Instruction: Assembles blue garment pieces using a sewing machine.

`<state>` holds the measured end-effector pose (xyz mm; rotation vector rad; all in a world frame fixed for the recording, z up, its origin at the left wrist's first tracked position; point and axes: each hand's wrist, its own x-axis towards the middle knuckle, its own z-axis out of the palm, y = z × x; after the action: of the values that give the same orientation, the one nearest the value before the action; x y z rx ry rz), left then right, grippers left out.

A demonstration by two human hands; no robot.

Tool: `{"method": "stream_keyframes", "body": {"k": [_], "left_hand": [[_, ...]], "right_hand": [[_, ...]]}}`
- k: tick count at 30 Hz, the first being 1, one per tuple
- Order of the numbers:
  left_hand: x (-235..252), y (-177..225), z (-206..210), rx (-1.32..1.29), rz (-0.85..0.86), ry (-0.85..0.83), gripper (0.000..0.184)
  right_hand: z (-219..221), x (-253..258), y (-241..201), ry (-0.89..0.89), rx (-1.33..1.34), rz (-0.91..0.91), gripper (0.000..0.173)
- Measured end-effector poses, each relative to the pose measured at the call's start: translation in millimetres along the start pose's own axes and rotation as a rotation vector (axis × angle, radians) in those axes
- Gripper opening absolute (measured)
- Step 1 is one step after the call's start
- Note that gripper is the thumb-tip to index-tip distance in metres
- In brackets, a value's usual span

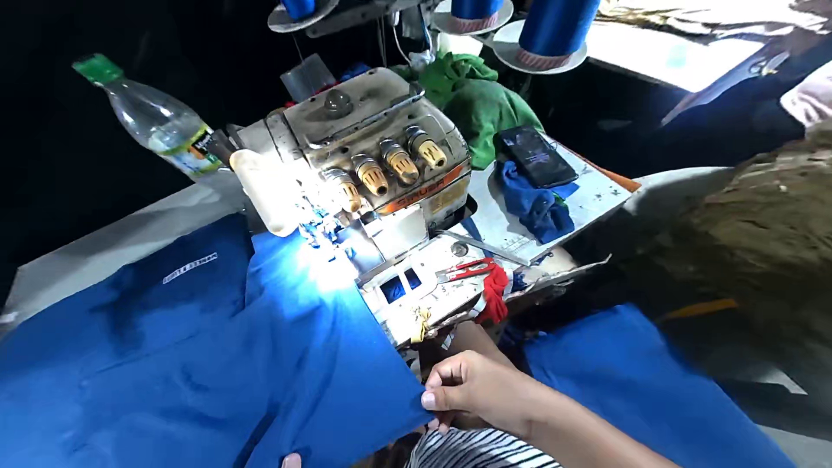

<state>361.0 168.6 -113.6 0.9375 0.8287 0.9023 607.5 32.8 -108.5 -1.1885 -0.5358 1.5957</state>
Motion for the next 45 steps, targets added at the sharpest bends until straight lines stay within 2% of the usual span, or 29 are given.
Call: {"method": "stream_keyframes", "body": {"k": [1,3,4,5,9,11,12,14,16,17,19,23,31,34,38,41,45], "left_hand": [[3.7,2.4,4.8,0.048,-0.038,-0.064,0.019],[2.5,7.6,19.3,0.115,-0.073,0.0,0.023],[-0.9,5.5,3.8,0.133,-0.003,-0.021,0.018],[-3.8,2.5,-1.5,0.134,0.071,0.029,0.017],[-8.5,-6.7,5.6,0.218,0.225,0.22,0.026],[-7.2,-3.2,20.3,0.06,0.116,0.261,0.021],[-6.1,2.1,29.3,-0.065,0.012,0.271,0.018],[-3.1,10.3,42.3,-0.24,-0.144,0.225,0.031],[-0.7,10.5,47.3,-0.301,-0.13,0.135,0.031],[0.1,8.4,49.4,-0.288,-0.076,0.146,0.027],[1.0,4.6,54.4,-0.194,0.036,0.224,0.022],[4.3,-4.5,52.8,-0.005,0.263,0.286,0.034],[25.1,2.6,53.3,0.131,0.398,0.281,0.027],[41.5,10.5,54.4,0.236,0.455,0.244,0.03],[67.5,30.2,61.9,0.421,0.461,0.246,0.031],[89.7,41.5,70.0,0.499,0.452,0.249,0.03],[118.0,56.5,79.1,0.629,0.372,0.276,0.033]], "right_hand": [[-1.3,-1.0,0.2,0.007,0.016,-0.002,0.011],[-1.8,-1.3,2.4,0.011,0.034,-0.005,0.01],[-1.9,-0.5,3.3,0.003,0.041,-0.008,0.01],[-1.4,0.7,3.6,0.001,0.052,-0.007,0.009],[4.7,7.5,1.8,0.053,0.101,0.039,0.015],[4.4,13.0,1.8,0.027,0.085,0.039,0.025],[3.3,14.8,3.2,0.004,0.066,0.027,0.024],[2.5,13.9,6.3,-0.02,0.027,-0.01,0.01],[2.9,8.6,7.8,-0.029,0.008,-0.038,0.003],[2.7,6.1,8.7,-0.034,0.012,-0.056,0.003],[1.3,2.9,10.3,-0.056,0.015,-0.106,0.003],[-0.5,3.9,11.7,-0.07,0.012,-0.163,0.004],[-0.4,12.6,3.9,-0.081,-0.032,-0.3,0.007],[1.4,16.6,-11.0,-0.026,-0.07,-0.308,0.005],[4.3,28.3,-37.7,0.061,-0.104,-0.303,0.007],[7.3,39.8,-58.0,0.109,-0.11,-0.338,0.018],[16.8,57.9,-81.7,0.244,-0.163,-0.433,0.019]]}}
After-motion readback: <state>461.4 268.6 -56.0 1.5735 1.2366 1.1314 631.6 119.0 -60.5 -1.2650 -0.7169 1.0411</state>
